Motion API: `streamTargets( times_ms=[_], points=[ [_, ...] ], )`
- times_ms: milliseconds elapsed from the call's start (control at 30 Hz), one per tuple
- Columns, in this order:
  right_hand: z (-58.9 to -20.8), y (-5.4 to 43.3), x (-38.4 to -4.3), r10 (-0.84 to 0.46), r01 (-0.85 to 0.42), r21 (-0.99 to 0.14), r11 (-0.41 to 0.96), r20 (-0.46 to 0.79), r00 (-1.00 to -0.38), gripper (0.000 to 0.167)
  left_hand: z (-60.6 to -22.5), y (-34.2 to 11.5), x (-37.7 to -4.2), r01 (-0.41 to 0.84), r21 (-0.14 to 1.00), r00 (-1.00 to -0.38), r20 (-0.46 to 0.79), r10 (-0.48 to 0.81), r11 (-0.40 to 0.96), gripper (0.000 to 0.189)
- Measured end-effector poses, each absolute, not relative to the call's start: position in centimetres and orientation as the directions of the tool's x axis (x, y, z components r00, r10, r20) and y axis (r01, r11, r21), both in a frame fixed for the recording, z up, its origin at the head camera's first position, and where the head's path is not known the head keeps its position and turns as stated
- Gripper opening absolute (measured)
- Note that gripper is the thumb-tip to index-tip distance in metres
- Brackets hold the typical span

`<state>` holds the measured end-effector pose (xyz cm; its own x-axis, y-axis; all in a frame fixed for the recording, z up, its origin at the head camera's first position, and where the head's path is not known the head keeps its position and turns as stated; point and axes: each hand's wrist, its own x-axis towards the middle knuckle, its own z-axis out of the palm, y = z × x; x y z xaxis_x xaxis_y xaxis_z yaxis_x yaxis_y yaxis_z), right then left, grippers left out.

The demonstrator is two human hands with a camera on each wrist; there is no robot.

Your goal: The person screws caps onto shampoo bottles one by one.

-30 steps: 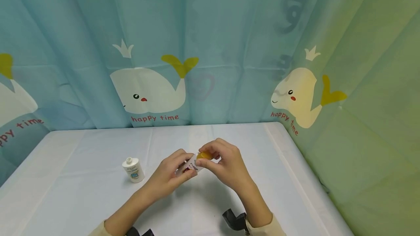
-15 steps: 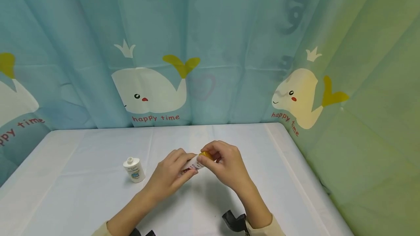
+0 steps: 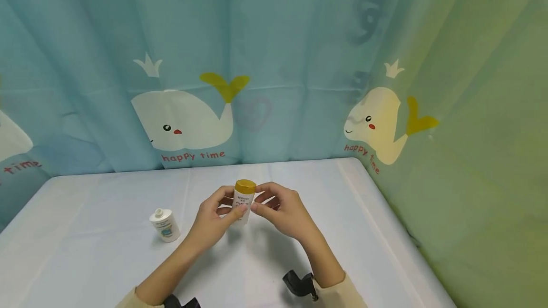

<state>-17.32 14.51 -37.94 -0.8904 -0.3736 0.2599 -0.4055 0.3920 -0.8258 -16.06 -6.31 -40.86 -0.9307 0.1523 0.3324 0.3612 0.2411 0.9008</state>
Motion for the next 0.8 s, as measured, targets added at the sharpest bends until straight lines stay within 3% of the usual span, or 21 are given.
streamTargets(
  times_ms=[167, 800],
  points=[
    [-38.7, 14.3, -18.0, -0.377, -0.357, -0.846, 0.395, 0.205, -0.903, 0.026, -41.3, -5.8, -17.3, 0.317, 0.935, -0.938, 0.284, 0.199, 0.159, 0.033],
    [-40.9, 16.8, -20.1, -0.231, -0.207, -0.869, 0.45, 0.11, -0.967, 0.022, -44.0, -2.6, -21.5, 0.286, 0.944, -0.922, 0.223, 0.317, 0.167, 0.032]
  ],
)
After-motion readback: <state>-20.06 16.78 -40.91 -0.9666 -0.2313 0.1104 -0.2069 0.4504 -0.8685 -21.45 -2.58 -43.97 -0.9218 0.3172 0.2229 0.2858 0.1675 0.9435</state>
